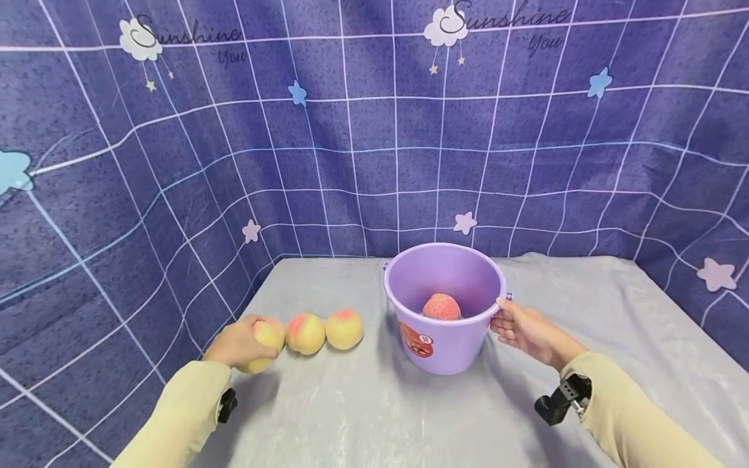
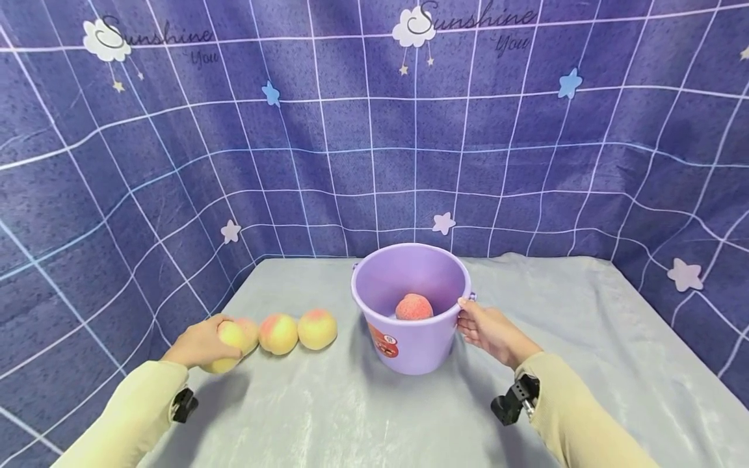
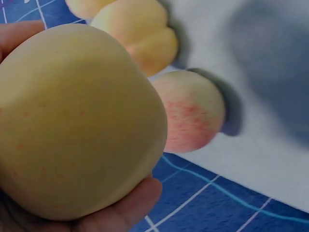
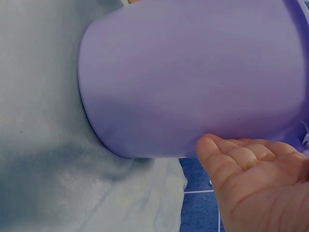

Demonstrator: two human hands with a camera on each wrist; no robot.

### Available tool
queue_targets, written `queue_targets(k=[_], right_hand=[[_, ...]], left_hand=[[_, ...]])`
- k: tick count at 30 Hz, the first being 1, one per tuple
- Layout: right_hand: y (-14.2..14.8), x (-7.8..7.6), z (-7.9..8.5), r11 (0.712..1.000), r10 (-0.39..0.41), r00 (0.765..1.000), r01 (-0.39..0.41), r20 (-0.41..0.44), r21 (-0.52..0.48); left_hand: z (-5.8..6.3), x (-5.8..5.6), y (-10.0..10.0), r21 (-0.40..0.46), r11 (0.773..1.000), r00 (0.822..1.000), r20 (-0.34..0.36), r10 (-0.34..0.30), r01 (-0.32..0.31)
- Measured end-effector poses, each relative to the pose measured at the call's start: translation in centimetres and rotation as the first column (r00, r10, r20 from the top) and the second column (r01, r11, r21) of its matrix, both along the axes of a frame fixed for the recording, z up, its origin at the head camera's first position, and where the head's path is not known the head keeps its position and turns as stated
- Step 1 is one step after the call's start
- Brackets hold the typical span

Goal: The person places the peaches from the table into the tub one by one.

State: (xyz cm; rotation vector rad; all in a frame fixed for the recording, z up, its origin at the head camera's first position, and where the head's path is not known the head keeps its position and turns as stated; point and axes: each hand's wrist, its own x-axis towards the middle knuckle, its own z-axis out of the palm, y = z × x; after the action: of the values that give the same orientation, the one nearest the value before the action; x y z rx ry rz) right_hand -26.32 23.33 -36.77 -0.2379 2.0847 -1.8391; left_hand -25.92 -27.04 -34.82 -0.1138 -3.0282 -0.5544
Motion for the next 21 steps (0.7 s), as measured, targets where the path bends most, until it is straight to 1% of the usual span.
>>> queue_targets(k=[4, 9, 15, 21], right_hand=[[-0.1, 0.1, 0.0, 1.000, -0.010, 1.000, 0.010, 0.006, -0.003], [-0.1, 0.1, -0.1, 1.000, -0.006, 1.000, 0.006, 0.003, -0.005], [-0.1, 0.1, -0.3, 1.000, -0.004, 1.000, 0.004, 0.006, -0.007], [-0.1, 0.0, -0.1, 1.000, 0.002, 1.000, -0.002, -0.002, 0.003]], left_hand=[[1.0, -0.2, 0.6, -0.017, 0.999, 0.999, -0.015, -0.029, 0.029], [1.8, -0.5, 1.1, -0.040, 0.998, 0.999, -0.024, -0.040, 0.039], [3.2, -0.4, 1.9, -0.035, 0.998, 0.999, -0.001, -0.048, 0.048], [4.6, -0.3, 2.7, -0.038, 0.997, 0.998, 0.006, -0.067, 0.067]])
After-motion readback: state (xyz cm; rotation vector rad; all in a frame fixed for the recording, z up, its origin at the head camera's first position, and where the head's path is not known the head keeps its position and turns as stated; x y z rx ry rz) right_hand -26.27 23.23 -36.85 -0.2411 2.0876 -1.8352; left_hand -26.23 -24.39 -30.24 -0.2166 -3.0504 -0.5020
